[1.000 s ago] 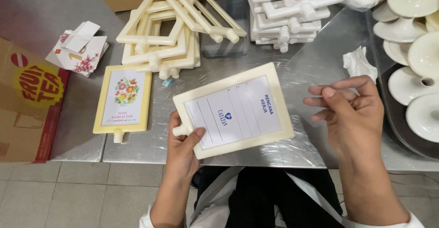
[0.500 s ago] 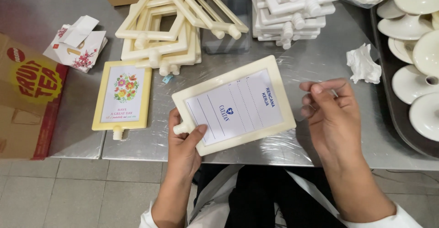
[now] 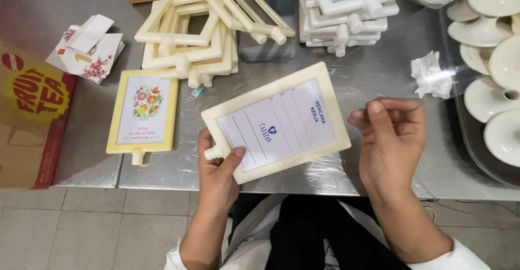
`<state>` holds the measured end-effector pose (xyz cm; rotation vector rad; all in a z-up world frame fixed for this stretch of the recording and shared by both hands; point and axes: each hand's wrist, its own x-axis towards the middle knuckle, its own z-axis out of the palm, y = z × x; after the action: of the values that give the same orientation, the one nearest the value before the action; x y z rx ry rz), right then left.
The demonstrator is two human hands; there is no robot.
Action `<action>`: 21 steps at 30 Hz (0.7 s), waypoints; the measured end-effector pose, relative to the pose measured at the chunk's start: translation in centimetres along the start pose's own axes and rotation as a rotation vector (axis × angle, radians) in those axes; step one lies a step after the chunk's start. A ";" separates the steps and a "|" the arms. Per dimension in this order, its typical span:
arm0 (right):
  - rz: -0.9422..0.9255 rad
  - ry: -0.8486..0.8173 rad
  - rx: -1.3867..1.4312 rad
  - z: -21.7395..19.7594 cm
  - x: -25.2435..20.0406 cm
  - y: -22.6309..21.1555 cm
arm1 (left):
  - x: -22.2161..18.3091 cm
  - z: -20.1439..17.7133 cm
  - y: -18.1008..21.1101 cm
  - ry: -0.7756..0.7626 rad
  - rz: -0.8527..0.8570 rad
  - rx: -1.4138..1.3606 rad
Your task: Assembling small plastic picture frames by inserting decorative cards and placing them in plastic bags.
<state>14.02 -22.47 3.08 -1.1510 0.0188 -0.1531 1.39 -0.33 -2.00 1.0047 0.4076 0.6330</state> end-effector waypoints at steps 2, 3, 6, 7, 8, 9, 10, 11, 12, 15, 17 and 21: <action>0.013 0.010 0.008 0.4 -0.2 0.1 | 0.2 -0.6 -0.7 -0.002 0.009 0.004; 0.030 0.016 0.015 0.6 -0.3 0.1 | 0.1 -1.0 -1.1 0.001 0.018 0.010; 0.071 0.018 0.035 1.6 -0.8 0.0 | 0.3 -1.4 -1.7 0.005 0.032 0.010; 0.070 0.016 0.036 1.1 -0.8 0.7 | 0.3 -1.3 -1.6 0.005 0.034 0.009; 0.115 -0.022 0.059 0.6 -0.9 1.4 | 0.3 -1.3 -1.5 0.008 0.041 0.010; 0.160 -0.058 0.080 0.0 -0.9 2.1 | 0.2 -1.2 -1.4 0.009 0.047 0.011; 0.159 -0.058 0.080 0.2 -0.8 1.7 | 0.3 -1.2 -1.5 0.008 0.047 0.010; 0.252 -0.125 0.058 0.4 -0.9 1.3 | 0.2 -1.2 -1.5 0.005 0.043 0.004; 0.344 -0.192 0.036 0.6 -0.9 0.9 | 0.2 -1.3 -1.5 0.002 0.038 -0.003; 0.368 -0.283 0.143 -2.2 0.4 1.4 | -0.1 -0.8 -0.7 -0.011 0.016 0.005; 0.357 -0.152 0.148 -1.8 1.0 -1.4 | -0.3 -0.2 0.0 -0.038 0.005 -0.016; 0.124 0.037 0.075 -3.1 2.1 -1.9 | -0.4 0.2 0.6 -0.045 -0.054 -0.026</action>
<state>15.59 -26.36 3.68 -1.0686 0.1161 -0.0647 1.00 -0.52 -1.42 0.9788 0.3846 0.5651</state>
